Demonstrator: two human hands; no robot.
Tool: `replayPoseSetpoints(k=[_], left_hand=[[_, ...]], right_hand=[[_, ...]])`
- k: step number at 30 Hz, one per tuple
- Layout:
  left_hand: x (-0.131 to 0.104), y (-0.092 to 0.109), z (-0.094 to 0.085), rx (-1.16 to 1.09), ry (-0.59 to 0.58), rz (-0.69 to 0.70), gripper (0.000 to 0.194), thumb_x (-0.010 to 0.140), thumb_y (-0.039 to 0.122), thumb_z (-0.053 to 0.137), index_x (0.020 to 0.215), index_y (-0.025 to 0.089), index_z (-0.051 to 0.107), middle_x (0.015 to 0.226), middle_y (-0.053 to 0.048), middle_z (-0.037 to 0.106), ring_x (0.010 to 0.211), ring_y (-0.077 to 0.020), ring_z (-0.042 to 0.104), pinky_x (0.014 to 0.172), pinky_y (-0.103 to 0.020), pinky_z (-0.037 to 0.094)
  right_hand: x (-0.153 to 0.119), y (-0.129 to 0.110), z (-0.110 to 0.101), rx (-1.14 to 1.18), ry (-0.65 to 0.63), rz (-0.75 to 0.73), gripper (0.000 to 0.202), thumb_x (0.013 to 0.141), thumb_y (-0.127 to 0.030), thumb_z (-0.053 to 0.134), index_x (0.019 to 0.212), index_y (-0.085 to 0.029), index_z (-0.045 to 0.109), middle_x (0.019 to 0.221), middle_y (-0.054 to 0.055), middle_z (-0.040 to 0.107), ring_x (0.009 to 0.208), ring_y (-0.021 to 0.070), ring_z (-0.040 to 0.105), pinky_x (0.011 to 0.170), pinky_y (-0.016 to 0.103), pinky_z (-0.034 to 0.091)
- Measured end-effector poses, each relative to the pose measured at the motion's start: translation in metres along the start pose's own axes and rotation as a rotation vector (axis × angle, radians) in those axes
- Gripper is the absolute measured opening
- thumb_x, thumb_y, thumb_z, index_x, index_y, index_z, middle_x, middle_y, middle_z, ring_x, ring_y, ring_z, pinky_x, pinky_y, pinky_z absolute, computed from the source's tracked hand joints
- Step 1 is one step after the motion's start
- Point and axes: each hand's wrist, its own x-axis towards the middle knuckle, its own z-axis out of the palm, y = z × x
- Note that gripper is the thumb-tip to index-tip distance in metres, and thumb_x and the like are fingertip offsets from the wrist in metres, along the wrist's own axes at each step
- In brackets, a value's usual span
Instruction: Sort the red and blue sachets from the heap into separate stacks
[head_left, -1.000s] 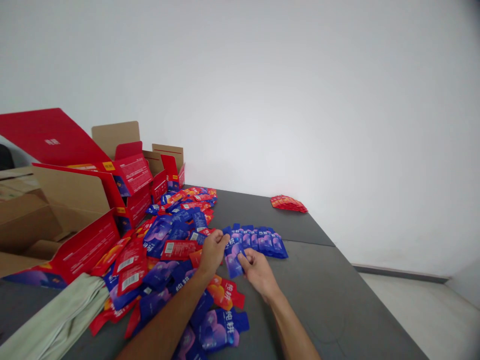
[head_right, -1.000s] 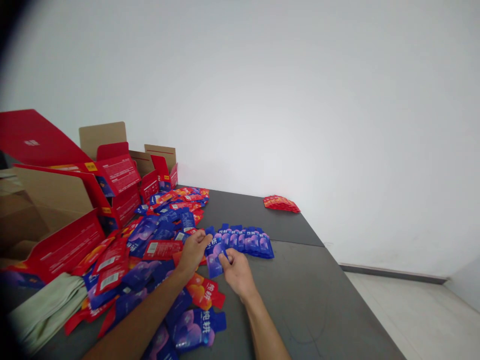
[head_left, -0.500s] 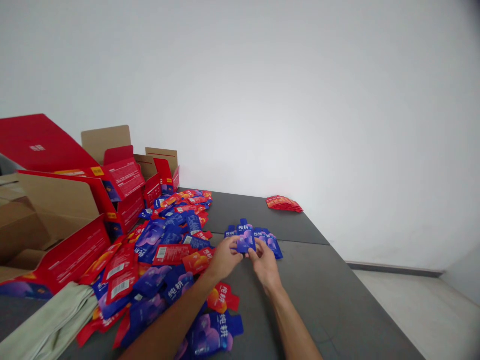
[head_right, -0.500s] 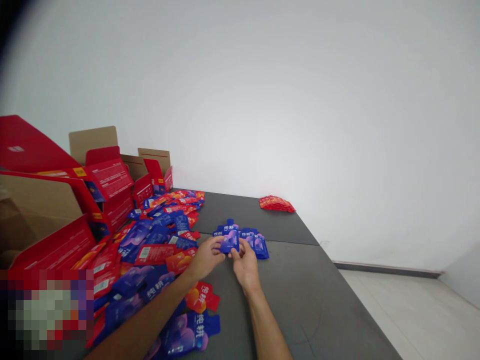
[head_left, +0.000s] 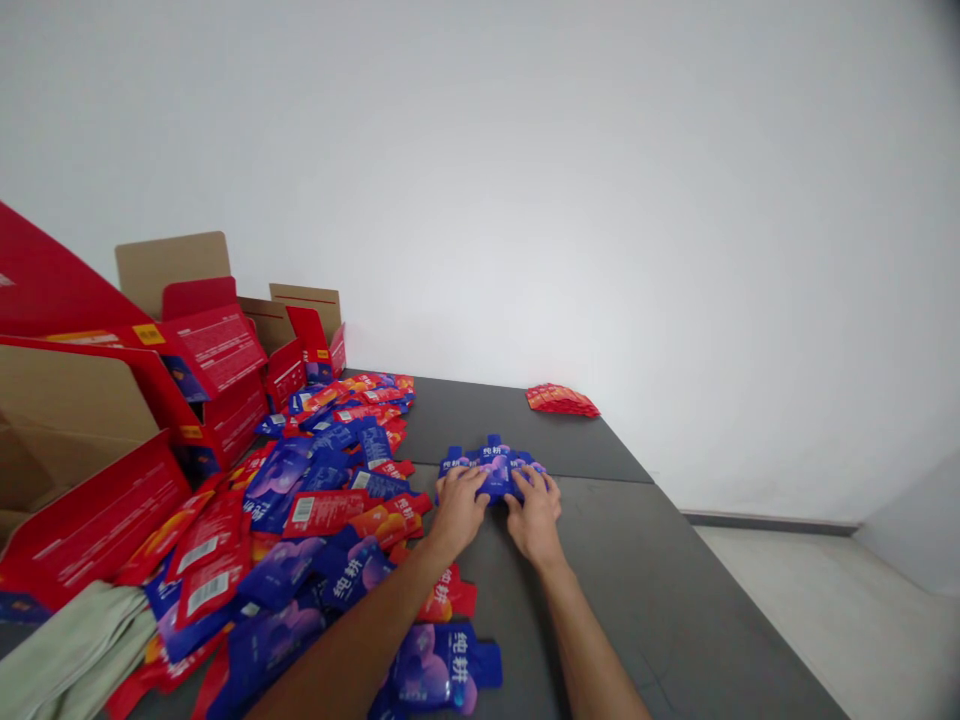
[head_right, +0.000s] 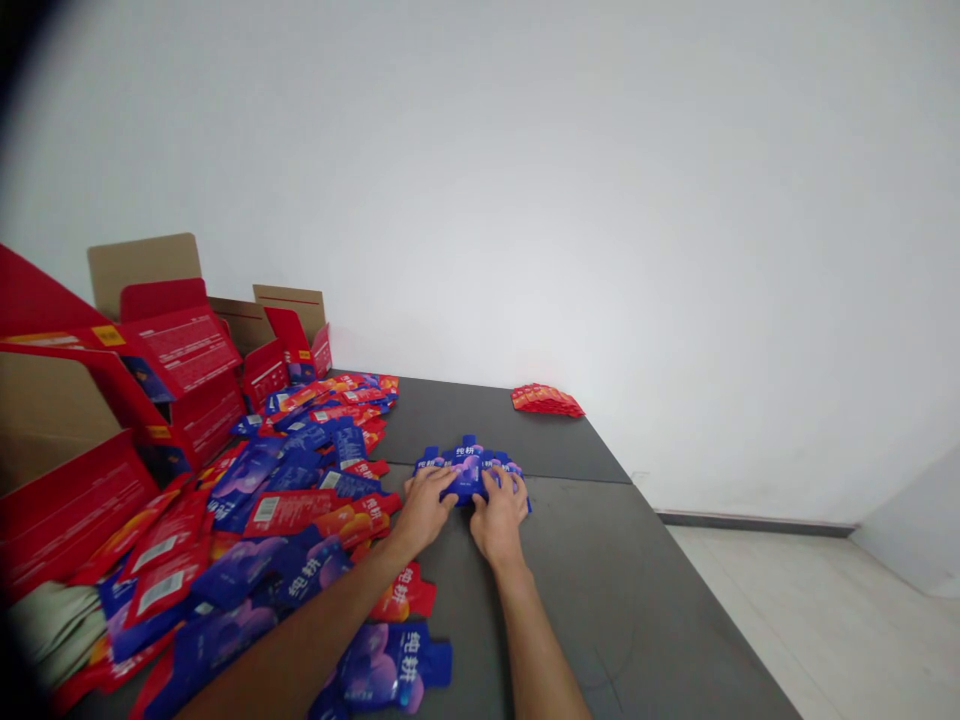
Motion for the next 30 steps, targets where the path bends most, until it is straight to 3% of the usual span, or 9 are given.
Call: replayPoseSetpoints(k=[6, 16, 30], left_hand=[[0.001, -0.003, 0.007, 0.084, -0.003, 0.001, 0.048, 0.080, 0.013, 0.057, 0.126, 0.024, 0.062, 0.133, -0.004, 0.060, 0.129, -0.0287, 0.039, 0.106, -0.047, 0.028], [-0.002, -0.008, 0.014, 0.146, -0.061, 0.010, 0.046, 0.083, 0.016, 0.053, 0.128, 0.024, 0.059, 0.135, -0.007, 0.058, 0.138, -0.0292, 0.031, 0.109, -0.050, 0.022], [-0.004, -0.009, 0.017, 0.198, -0.072, -0.018, 0.047, 0.083, 0.025, 0.058, 0.130, 0.025, 0.058, 0.139, -0.009, 0.053, 0.135, -0.0305, 0.033, 0.110, -0.051, 0.022]], right_hand=[[-0.002, 0.004, 0.014, -0.136, 0.009, -0.019, 0.045, 0.080, -0.019, 0.054, 0.123, -0.028, 0.063, 0.148, 0.002, 0.042, 0.138, 0.0338, 0.021, 0.108, 0.051, 0.021], [-0.003, 0.009, 0.026, -0.189, -0.038, -0.018, 0.046, 0.081, -0.018, 0.051, 0.124, -0.029, 0.062, 0.147, 0.001, 0.044, 0.136, 0.0360, 0.024, 0.104, 0.053, 0.022], [-0.007, 0.006, 0.019, -0.189, -0.062, -0.033, 0.043, 0.084, -0.020, 0.049, 0.124, -0.030, 0.062, 0.146, 0.002, 0.045, 0.135, 0.0338, 0.026, 0.104, 0.053, 0.023]])
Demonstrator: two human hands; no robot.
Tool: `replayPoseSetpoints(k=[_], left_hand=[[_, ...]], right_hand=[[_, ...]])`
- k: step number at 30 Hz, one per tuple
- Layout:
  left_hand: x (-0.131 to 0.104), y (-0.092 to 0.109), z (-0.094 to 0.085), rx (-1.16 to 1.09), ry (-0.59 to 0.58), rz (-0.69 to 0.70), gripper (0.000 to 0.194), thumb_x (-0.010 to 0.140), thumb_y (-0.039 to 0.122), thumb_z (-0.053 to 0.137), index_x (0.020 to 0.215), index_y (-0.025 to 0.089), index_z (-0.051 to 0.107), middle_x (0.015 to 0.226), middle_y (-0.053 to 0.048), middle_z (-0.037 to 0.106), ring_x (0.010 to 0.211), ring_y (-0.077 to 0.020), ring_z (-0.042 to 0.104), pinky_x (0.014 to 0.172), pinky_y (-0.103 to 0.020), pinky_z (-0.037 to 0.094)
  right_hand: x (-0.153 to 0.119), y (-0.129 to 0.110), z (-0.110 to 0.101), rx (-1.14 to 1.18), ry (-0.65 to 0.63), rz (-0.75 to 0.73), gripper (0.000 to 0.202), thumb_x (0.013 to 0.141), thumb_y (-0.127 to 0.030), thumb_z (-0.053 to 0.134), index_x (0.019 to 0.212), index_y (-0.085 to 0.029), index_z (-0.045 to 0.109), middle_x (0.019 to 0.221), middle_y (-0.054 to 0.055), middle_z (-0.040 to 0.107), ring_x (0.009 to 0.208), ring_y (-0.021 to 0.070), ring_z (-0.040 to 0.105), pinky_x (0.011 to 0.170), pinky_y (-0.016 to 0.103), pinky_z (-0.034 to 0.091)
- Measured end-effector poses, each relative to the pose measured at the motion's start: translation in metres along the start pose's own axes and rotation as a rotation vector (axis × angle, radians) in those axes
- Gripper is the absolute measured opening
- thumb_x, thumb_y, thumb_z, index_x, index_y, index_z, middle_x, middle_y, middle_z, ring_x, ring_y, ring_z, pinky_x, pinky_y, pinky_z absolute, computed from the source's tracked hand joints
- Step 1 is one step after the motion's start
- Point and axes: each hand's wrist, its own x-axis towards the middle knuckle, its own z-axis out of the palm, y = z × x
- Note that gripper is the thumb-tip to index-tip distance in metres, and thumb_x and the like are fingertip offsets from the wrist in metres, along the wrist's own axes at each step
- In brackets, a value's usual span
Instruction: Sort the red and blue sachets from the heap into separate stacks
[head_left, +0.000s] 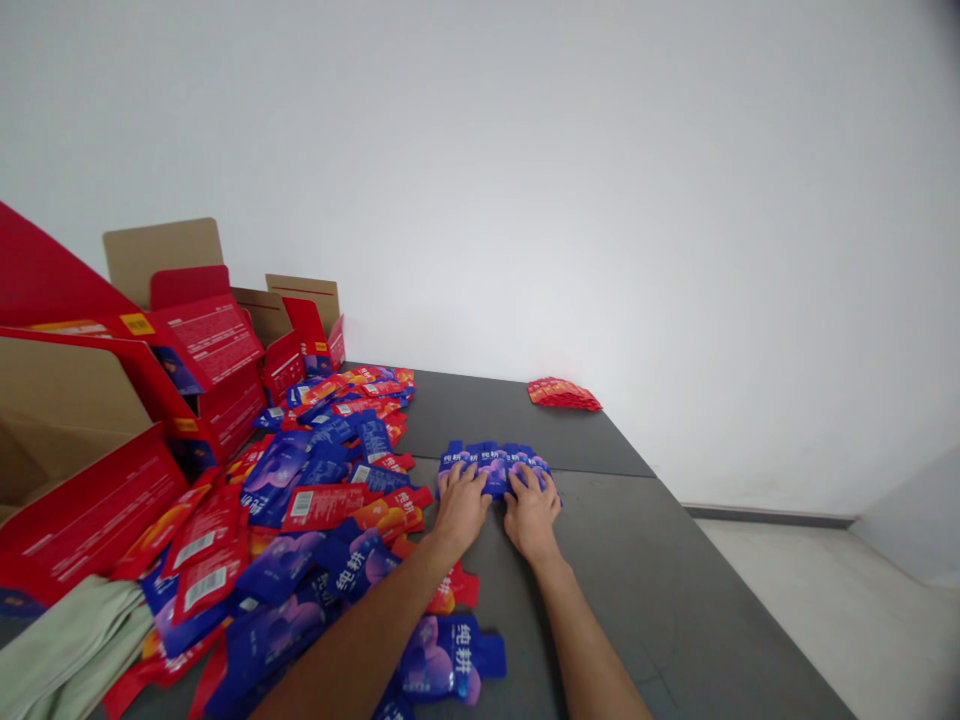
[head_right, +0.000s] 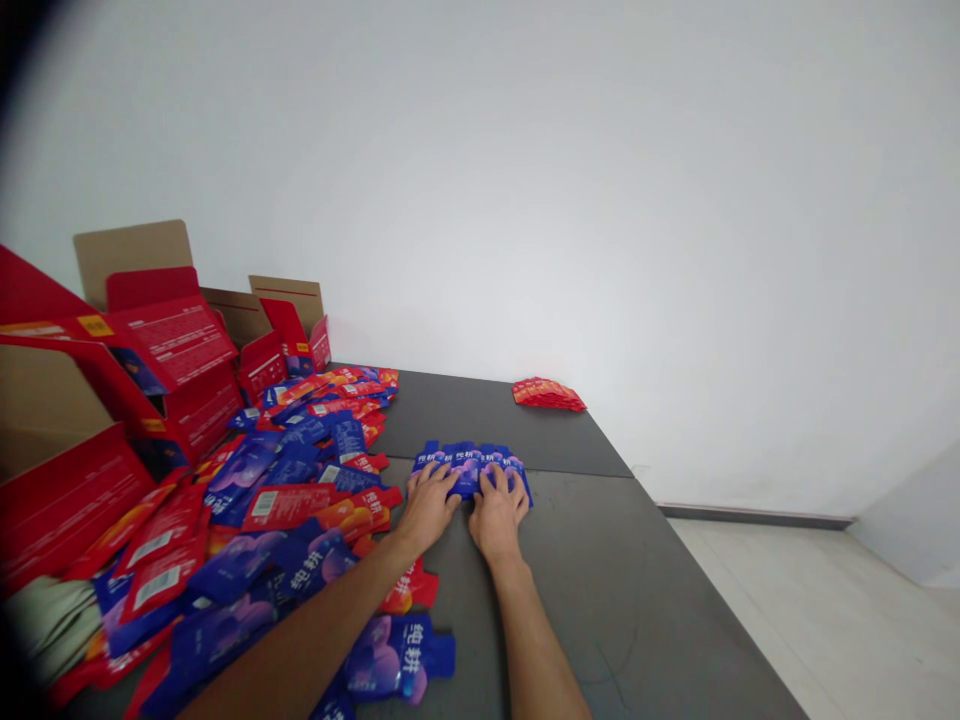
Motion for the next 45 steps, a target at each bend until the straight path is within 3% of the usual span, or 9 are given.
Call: replayPoseSetpoints(k=[5, 9, 16, 18, 21, 27, 34, 41, 45], left_hand=[[0.001, 0.003, -0.004, -0.006, 0.023, -0.009, 0.044, 0.084, 0.025, 0.057, 0.128, 0.025, 0.059, 0.138, -0.010, 0.053, 0.134, -0.0296, 0.034, 0.109, -0.049, 0.024], [0.000, 0.011, -0.024, -0.067, 0.028, 0.042, 0.034, 0.081, 0.021, 0.056, 0.113, 0.023, 0.068, 0.126, -0.009, 0.062, 0.127, -0.0288, 0.042, 0.105, -0.046, 0.029], [-0.045, 0.008, -0.064, -0.196, -0.205, 0.319, 0.013, 0.073, 0.022, 0.061, 0.068, 0.024, 0.073, 0.078, -0.006, 0.069, 0.094, -0.0248, 0.056, 0.087, -0.037, 0.038], [-0.061, 0.003, -0.072, -0.202, -0.296, 0.366, 0.006, 0.069, 0.029, 0.068, 0.068, 0.025, 0.072, 0.075, -0.005, 0.068, 0.093, -0.0254, 0.056, 0.084, -0.036, 0.038], [-0.076, -0.004, -0.082, -0.186, -0.404, 0.412, 0.019, 0.062, 0.043, 0.076, 0.073, 0.027, 0.074, 0.080, -0.004, 0.067, 0.095, -0.0264, 0.053, 0.082, -0.036, 0.037], [-0.080, -0.009, -0.091, -0.131, -0.600, 0.547, 0.041, 0.060, 0.055, 0.076, 0.094, 0.032, 0.072, 0.102, -0.003, 0.060, 0.103, -0.0280, 0.046, 0.086, -0.038, 0.037], [-0.080, -0.007, -0.088, -0.217, -0.628, 0.467, 0.028, 0.060, 0.035, 0.078, 0.080, 0.023, 0.064, 0.091, 0.000, 0.058, 0.098, -0.0230, 0.047, 0.086, -0.035, 0.038], [-0.064, -0.022, -0.111, -0.848, -0.506, 0.128, 0.011, 0.077, 0.020, 0.054, 0.087, 0.018, 0.051, 0.072, 0.004, 0.054, 0.064, -0.0100, 0.050, 0.057, -0.021, 0.037], [-0.067, -0.024, -0.115, -0.696, -0.493, 0.250, 0.020, 0.074, 0.026, 0.063, 0.092, 0.018, 0.060, 0.078, 0.002, 0.058, 0.072, -0.0138, 0.054, 0.066, -0.025, 0.042]], right_hand=[[-0.001, -0.001, -0.003, 0.009, -0.007, 0.005, 0.045, 0.084, -0.020, 0.051, 0.126, -0.030, 0.061, 0.146, 0.004, 0.044, 0.135, 0.0342, 0.025, 0.104, 0.053, 0.023], [-0.001, -0.003, -0.011, 0.048, 0.015, -0.008, 0.047, 0.082, -0.018, 0.052, 0.127, -0.029, 0.060, 0.145, 0.005, 0.045, 0.134, 0.0334, 0.026, 0.105, 0.051, 0.025], [-0.005, -0.014, -0.023, 0.176, -0.004, -0.077, 0.036, 0.081, -0.013, 0.051, 0.110, -0.025, 0.071, 0.131, 0.005, 0.058, 0.121, 0.0300, 0.038, 0.097, 0.043, 0.034], [-0.007, -0.018, -0.025, 0.198, -0.013, -0.095, 0.035, 0.081, -0.013, 0.051, 0.108, -0.024, 0.071, 0.127, 0.005, 0.060, 0.118, 0.0289, 0.040, 0.097, 0.042, 0.034], [-0.010, -0.022, -0.028, 0.213, -0.030, -0.115, 0.034, 0.081, -0.013, 0.051, 0.107, -0.024, 0.072, 0.125, 0.005, 0.061, 0.117, 0.0276, 0.042, 0.096, 0.041, 0.034], [-0.015, -0.025, -0.033, 0.243, -0.027, -0.153, 0.035, 0.082, -0.013, 0.051, 0.107, -0.025, 0.072, 0.125, 0.005, 0.062, 0.117, 0.0272, 0.044, 0.097, 0.041, 0.035], [-0.014, -0.024, -0.031, 0.330, -0.007, -0.210, 0.031, 0.081, -0.014, 0.053, 0.104, -0.021, 0.073, 0.118, 0.008, 0.066, 0.114, 0.0267, 0.050, 0.099, 0.041, 0.037], [-0.013, -0.029, -0.034, 0.645, -0.191, -0.189, 0.027, 0.088, -0.026, 0.049, 0.100, -0.020, 0.072, 0.104, 0.007, 0.072, 0.099, 0.0219, 0.064, 0.092, 0.035, 0.046], [-0.016, -0.034, -0.036, 0.746, -0.257, -0.183, 0.027, 0.090, -0.032, 0.047, 0.095, -0.020, 0.071, 0.097, 0.005, 0.073, 0.090, 0.0207, 0.066, 0.084, 0.032, 0.048]])
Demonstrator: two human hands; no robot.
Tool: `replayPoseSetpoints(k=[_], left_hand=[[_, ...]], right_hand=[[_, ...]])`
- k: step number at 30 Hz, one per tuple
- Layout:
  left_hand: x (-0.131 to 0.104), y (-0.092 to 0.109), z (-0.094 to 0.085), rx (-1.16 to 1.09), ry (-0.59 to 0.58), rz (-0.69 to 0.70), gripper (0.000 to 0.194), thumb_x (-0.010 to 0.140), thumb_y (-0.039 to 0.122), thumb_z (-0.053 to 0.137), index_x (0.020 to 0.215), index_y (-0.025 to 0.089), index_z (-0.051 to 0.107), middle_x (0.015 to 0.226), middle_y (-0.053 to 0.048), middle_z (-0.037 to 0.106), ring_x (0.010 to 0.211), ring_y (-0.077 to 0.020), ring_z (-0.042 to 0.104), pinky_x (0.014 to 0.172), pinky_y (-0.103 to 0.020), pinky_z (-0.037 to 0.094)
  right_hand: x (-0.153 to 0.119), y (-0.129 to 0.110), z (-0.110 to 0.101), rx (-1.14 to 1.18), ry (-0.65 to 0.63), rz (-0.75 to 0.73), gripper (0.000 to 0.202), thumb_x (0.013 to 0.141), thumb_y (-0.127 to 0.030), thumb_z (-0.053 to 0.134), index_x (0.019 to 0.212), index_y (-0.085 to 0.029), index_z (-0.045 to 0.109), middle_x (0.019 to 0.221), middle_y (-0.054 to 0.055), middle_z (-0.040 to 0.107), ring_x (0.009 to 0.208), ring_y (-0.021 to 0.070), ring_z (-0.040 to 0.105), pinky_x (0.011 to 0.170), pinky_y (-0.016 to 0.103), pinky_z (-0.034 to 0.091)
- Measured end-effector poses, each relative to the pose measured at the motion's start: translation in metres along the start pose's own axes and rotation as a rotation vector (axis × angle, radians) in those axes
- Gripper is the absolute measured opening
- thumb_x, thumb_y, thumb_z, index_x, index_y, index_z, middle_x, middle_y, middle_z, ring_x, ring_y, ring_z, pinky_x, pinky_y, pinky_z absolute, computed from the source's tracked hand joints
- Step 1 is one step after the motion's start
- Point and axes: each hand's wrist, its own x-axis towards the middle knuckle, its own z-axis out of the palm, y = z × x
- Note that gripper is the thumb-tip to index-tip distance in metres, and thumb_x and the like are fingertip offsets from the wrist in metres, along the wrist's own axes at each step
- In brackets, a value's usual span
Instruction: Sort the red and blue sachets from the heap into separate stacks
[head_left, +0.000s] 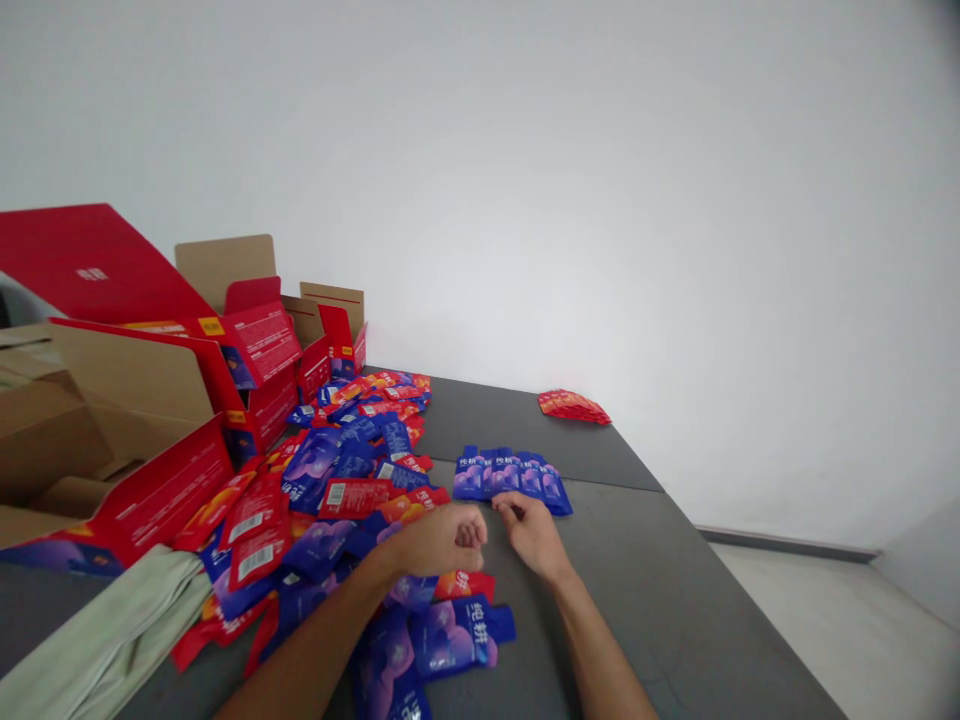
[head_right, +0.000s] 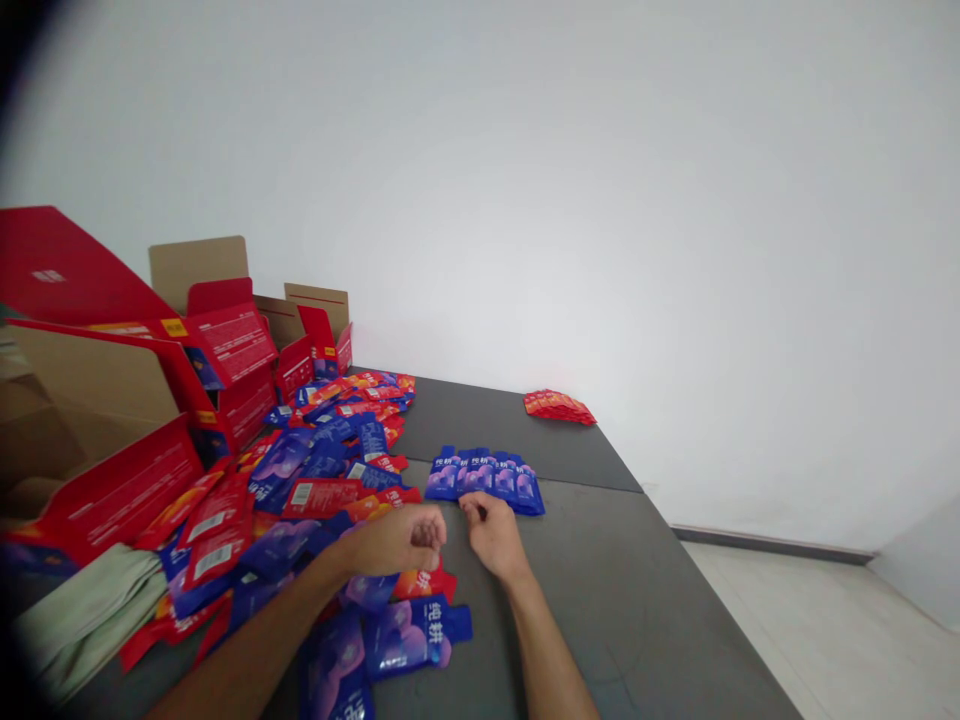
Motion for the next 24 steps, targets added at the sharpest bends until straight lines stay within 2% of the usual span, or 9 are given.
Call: replayPoseSetpoints(k=[3, 5, 8, 12, 14, 16, 18, 21, 24], left_hand=[[-0.001, -0.003, 0.015, 0.349, -0.188, 0.100, 0.030, 0.065, 0.038, 0.074, 0.091, 0.023, 0.069, 0.090, -0.002, 0.062, 0.091, -0.0224, 0.056, 0.085, -0.037, 0.043], [0.002, -0.008, 0.028, 0.516, -0.264, 0.085, 0.038, 0.062, 0.045, 0.075, 0.094, 0.025, 0.071, 0.095, -0.004, 0.062, 0.099, -0.0278, 0.053, 0.089, -0.042, 0.041], [0.007, -0.015, 0.041, 0.583, -0.287, 0.028, 0.043, 0.059, 0.049, 0.076, 0.095, 0.025, 0.071, 0.093, -0.005, 0.062, 0.100, -0.0290, 0.051, 0.087, -0.040, 0.042], [0.009, -0.021, 0.042, 0.527, -0.255, -0.008, 0.035, 0.058, 0.042, 0.078, 0.086, 0.023, 0.069, 0.089, -0.003, 0.063, 0.096, -0.0262, 0.053, 0.089, -0.039, 0.040], [0.008, -0.021, 0.038, 0.419, -0.217, -0.036, 0.025, 0.062, 0.033, 0.075, 0.084, 0.022, 0.067, 0.084, 0.000, 0.063, 0.088, -0.0216, 0.055, 0.086, -0.035, 0.041], [0.007, -0.020, 0.033, 0.223, -0.171, -0.085, 0.014, 0.069, 0.026, 0.066, 0.082, 0.020, 0.065, 0.074, 0.002, 0.061, 0.072, -0.0157, 0.055, 0.071, -0.027, 0.042], [0.007, -0.017, 0.026, -0.002, -0.100, -0.103, 0.010, 0.074, 0.021, 0.058, 0.081, 0.018, 0.063, 0.066, 0.003, 0.057, 0.060, -0.0119, 0.050, 0.057, -0.023, 0.037], [0.010, -0.013, 0.016, -0.234, 0.080, -0.041, 0.007, 0.075, 0.021, 0.057, 0.080, 0.016, 0.059, 0.065, 0.003, 0.053, 0.058, -0.0098, 0.046, 0.054, -0.021, 0.033], [0.016, -0.012, 0.007, -0.336, 0.324, -0.016, 0.006, 0.077, 0.022, 0.058, 0.077, 0.016, 0.056, 0.065, 0.004, 0.052, 0.060, -0.0092, 0.046, 0.055, -0.021, 0.032]], right_hand=[[0.000, 0.000, 0.001, 0.005, 0.017, 0.011, 0.027, 0.089, -0.033, 0.048, 0.093, -0.019, 0.071, 0.096, 0.005, 0.073, 0.090, 0.0209, 0.066, 0.085, 0.032, 0.048], [0.000, 0.001, 0.002, 0.002, 0.021, 0.015, 0.026, 0.089, -0.033, 0.049, 0.092, -0.019, 0.071, 0.096, 0.006, 0.073, 0.091, 0.0212, 0.065, 0.085, 0.032, 0.048], [0.001, 0.003, 0.002, -0.001, 0.017, 0.014, 0.026, 0.088, -0.034, 0.050, 0.090, -0.019, 0.071, 0.094, 0.006, 0.073, 0.089, 0.0212, 0.065, 0.084, 0.032, 0.048], [0.000, 0.002, 0.001, 0.018, 0.005, 0.011, 0.026, 0.088, -0.035, 0.050, 0.090, -0.019, 0.071, 0.094, 0.005, 0.072, 0.089, 0.0211, 0.065, 0.084, 0.032, 0.047], [0.000, 0.000, 0.000, 0.052, -0.004, 0.015, 0.026, 0.088, -0.037, 0.052, 0.090, -0.019, 0.071, 0.092, 0.005, 0.072, 0.088, 0.0207, 0.064, 0.083, 0.032, 0.046], [-0.001, -0.004, -0.001, 0.106, -0.020, 0.035, 0.028, 0.088, -0.041, 0.053, 0.088, -0.018, 0.070, 0.089, 0.005, 0.071, 0.083, 0.0196, 0.063, 0.077, 0.030, 0.046], [-0.002, -0.010, -0.001, 0.192, -0.046, 0.085, 0.033, 0.087, -0.047, 0.055, 0.089, -0.018, 0.069, 0.084, 0.004, 0.069, 0.074, 0.0178, 0.060, 0.068, 0.028, 0.045], [-0.004, -0.021, -0.002, 0.362, -0.070, 0.165, 0.040, 0.085, -0.057, 0.055, 0.088, -0.018, 0.066, 0.078, 0.002, 0.066, 0.065, 0.0148, 0.055, 0.059, 0.025, 0.040], [-0.008, -0.032, -0.002, 0.531, -0.098, 0.207, 0.049, 0.085, -0.065, 0.051, 0.078, -0.018, 0.062, 0.068, 0.000, 0.059, 0.058, 0.0127, 0.050, 0.056, 0.024, 0.039]])
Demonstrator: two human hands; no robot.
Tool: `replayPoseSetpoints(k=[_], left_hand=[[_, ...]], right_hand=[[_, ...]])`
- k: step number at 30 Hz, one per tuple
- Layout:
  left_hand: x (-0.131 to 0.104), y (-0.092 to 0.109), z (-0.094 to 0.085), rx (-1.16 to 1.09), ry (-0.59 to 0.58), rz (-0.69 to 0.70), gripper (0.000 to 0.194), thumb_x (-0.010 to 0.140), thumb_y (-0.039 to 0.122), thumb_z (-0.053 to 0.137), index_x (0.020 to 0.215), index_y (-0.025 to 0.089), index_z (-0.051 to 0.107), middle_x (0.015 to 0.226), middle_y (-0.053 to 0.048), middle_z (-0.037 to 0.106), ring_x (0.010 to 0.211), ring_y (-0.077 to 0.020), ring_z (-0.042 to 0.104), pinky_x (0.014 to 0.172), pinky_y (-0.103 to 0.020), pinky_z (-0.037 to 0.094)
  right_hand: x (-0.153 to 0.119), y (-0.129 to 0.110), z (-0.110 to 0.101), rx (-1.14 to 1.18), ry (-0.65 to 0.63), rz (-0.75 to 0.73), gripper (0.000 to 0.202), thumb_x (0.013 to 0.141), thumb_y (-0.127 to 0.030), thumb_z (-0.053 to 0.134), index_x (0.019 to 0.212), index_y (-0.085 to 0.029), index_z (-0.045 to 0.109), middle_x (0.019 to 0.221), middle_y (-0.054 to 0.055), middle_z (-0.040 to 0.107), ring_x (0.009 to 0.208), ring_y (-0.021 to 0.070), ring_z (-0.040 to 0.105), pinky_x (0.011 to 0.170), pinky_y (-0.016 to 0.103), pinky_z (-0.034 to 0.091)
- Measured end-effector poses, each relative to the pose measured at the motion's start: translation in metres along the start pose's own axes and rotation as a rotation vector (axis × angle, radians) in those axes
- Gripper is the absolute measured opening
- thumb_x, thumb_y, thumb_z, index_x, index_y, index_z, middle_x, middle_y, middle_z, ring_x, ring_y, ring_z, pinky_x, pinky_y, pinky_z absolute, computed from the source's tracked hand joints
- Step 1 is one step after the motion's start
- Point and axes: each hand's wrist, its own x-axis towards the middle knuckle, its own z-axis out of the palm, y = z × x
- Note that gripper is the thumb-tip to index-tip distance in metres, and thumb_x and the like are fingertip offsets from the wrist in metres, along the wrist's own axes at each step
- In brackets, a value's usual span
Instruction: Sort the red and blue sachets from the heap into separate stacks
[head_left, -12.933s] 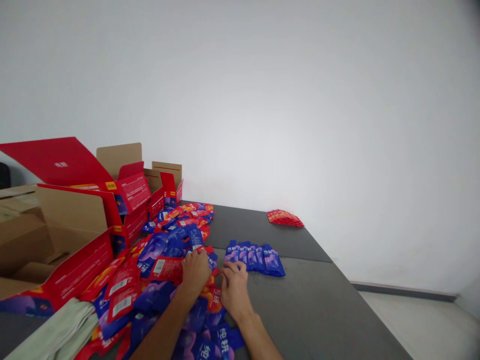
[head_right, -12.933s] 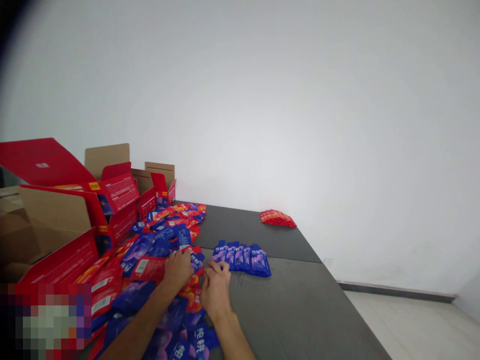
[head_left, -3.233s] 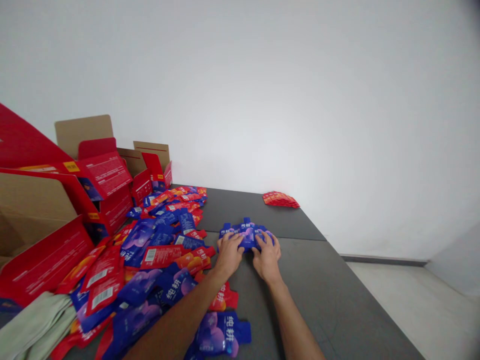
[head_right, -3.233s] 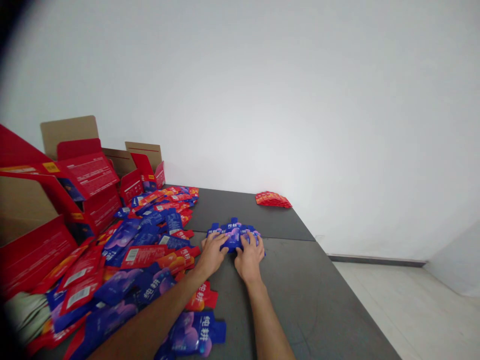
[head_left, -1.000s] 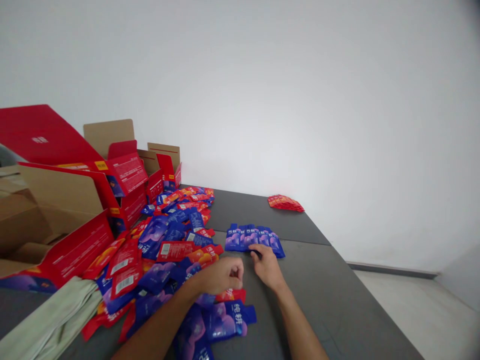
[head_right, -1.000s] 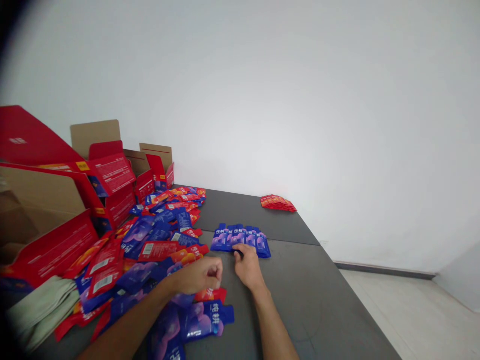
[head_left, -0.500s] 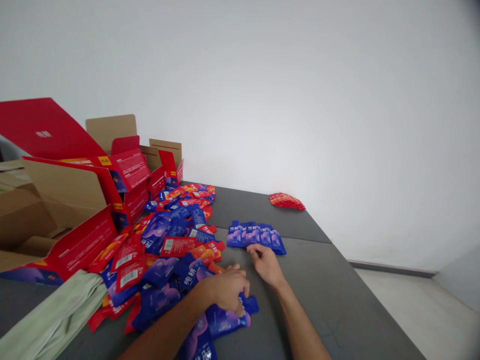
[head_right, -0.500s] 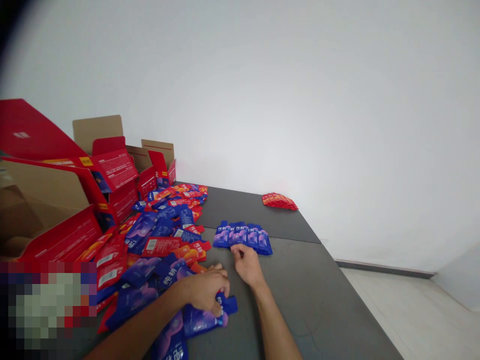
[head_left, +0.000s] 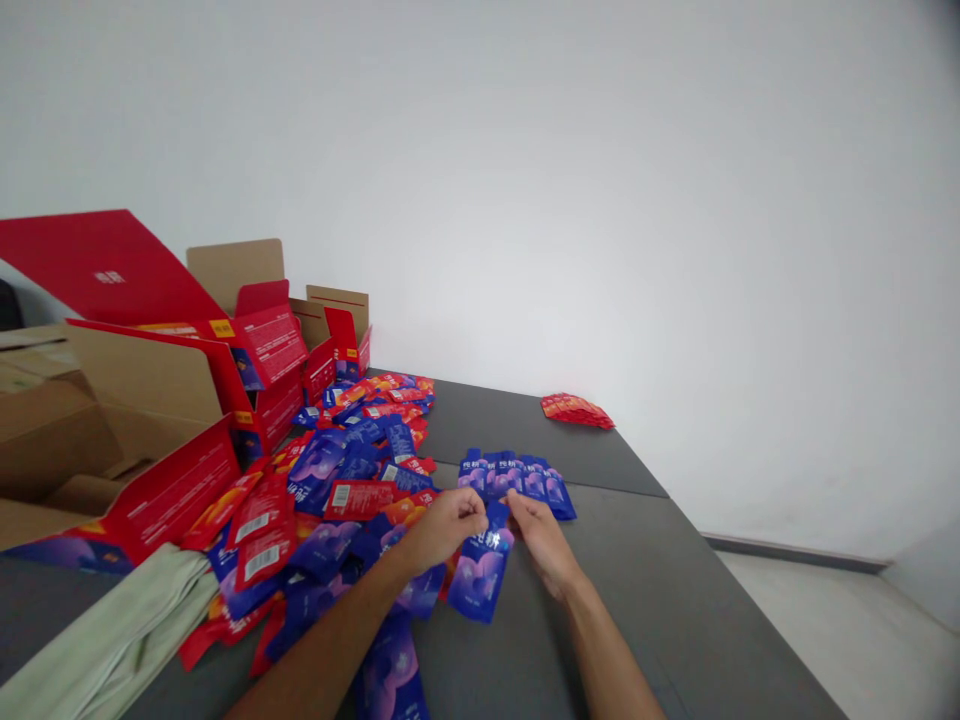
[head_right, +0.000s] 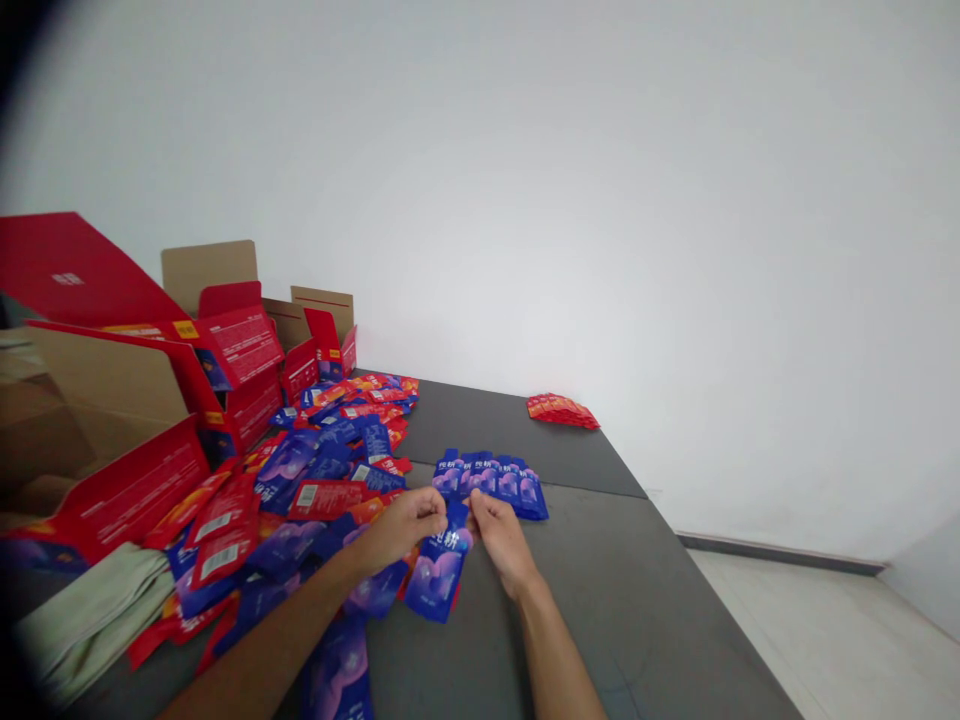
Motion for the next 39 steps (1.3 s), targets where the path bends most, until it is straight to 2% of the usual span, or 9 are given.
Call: replayPoseSetpoints(k=[5, 8, 11, 16, 21, 24, 30, 36, 39], left_hand=[[0.008, -0.001, -0.006, -0.063, 0.306, -0.020, 0.008, 0.075, 0.023, 0.060, 0.074, 0.017, 0.055, 0.063, 0.005, 0.050, 0.057, -0.0088, 0.045, 0.055, -0.020, 0.033], [0.008, 0.003, -0.007, -0.094, 0.316, -0.028, 0.010, 0.074, 0.024, 0.061, 0.078, 0.016, 0.057, 0.066, 0.004, 0.054, 0.059, -0.0097, 0.047, 0.056, -0.021, 0.035], [0.006, 0.008, -0.007, 0.007, 0.303, -0.014, 0.020, 0.078, 0.033, 0.059, 0.069, 0.016, 0.055, 0.062, 0.004, 0.049, 0.057, -0.0096, 0.043, 0.054, -0.022, 0.031], [0.007, 0.008, -0.007, 0.182, 0.440, 0.009, 0.035, 0.083, 0.043, 0.055, 0.061, 0.018, 0.046, 0.057, 0.006, 0.039, 0.056, -0.0093, 0.036, 0.052, -0.022, 0.025], [0.009, 0.003, -0.016, 0.102, 0.570, -0.047, 0.040, 0.081, 0.051, 0.056, 0.062, 0.018, 0.047, 0.057, 0.006, 0.040, 0.054, -0.0092, 0.036, 0.051, -0.022, 0.025], [0.009, 0.002, -0.022, -0.016, 0.565, -0.083, 0.041, 0.080, 0.056, 0.056, 0.067, 0.017, 0.054, 0.058, 0.005, 0.047, 0.054, -0.0096, 0.039, 0.050, -0.022, 0.028], [0.010, -0.006, -0.018, 0.015, 0.441, -0.107, 0.042, 0.080, 0.056, 0.057, 0.069, 0.015, 0.059, 0.060, 0.003, 0.053, 0.054, -0.0105, 0.044, 0.051, -0.022, 0.030], [0.012, -0.018, -0.019, 0.086, 0.562, -0.109, 0.041, 0.078, 0.055, 0.059, 0.066, 0.015, 0.057, 0.057, 0.004, 0.051, 0.052, -0.0098, 0.044, 0.049, -0.022, 0.031], [0.013, -0.019, -0.020, -0.024, 0.538, -0.159, 0.042, 0.077, 0.057, 0.060, 0.073, 0.015, 0.060, 0.062, 0.001, 0.058, 0.053, -0.0105, 0.049, 0.049, -0.021, 0.034]], right_hand=[[-0.005, -0.002, 0.004, -0.075, -0.116, -0.042, 0.043, 0.087, -0.059, 0.055, 0.075, -0.018, 0.058, 0.062, 0.000, 0.057, 0.057, 0.0116, 0.048, 0.055, 0.023, 0.036], [-0.005, 0.002, 0.008, -0.206, -0.102, -0.080, 0.039, 0.086, -0.053, 0.059, 0.071, -0.017, 0.057, 0.059, -0.002, 0.055, 0.054, 0.0099, 0.045, 0.053, 0.022, 0.032], [-0.005, 0.004, 0.015, -0.244, -0.083, -0.101, 0.039, 0.087, -0.051, 0.059, 0.068, -0.017, 0.055, 0.059, -0.003, 0.053, 0.054, 0.0094, 0.042, 0.053, 0.022, 0.031], [-0.008, -0.002, 0.025, -0.266, -0.056, -0.089, 0.043, 0.087, -0.056, 0.054, 0.068, -0.018, 0.052, 0.059, -0.002, 0.051, 0.054, 0.0103, 0.042, 0.053, 0.022, 0.032], [-0.010, -0.001, 0.025, -0.287, -0.193, -0.051, 0.043, 0.085, -0.058, 0.055, 0.070, -0.018, 0.055, 0.059, -0.003, 0.050, 0.054, 0.0101, 0.040, 0.054, 0.022, 0.033], [-0.008, 0.005, 0.024, -0.283, -0.228, -0.046, 0.038, 0.085, -0.052, 0.058, 0.069, -0.018, 0.055, 0.057, -0.004, 0.047, 0.053, 0.0093, 0.037, 0.053, 0.022, 0.030], [-0.005, 0.010, 0.023, -0.269, -0.077, -0.091, 0.037, 0.086, -0.050, 0.057, 0.068, -0.018, 0.051, 0.060, -0.005, 0.046, 0.055, 0.0089, 0.036, 0.053, 0.022, 0.030], [-0.009, 0.010, 0.024, -0.214, -0.241, 0.009, 0.032, 0.087, -0.048, 0.057, 0.076, -0.017, 0.060, 0.062, -0.003, 0.058, 0.052, 0.0094, 0.045, 0.051, 0.021, 0.032], [-0.008, 0.014, 0.025, -0.183, -0.186, 0.024, 0.027, 0.085, -0.043, 0.058, 0.075, -0.018, 0.061, 0.065, -0.002, 0.062, 0.055, 0.0104, 0.049, 0.052, 0.021, 0.035]])
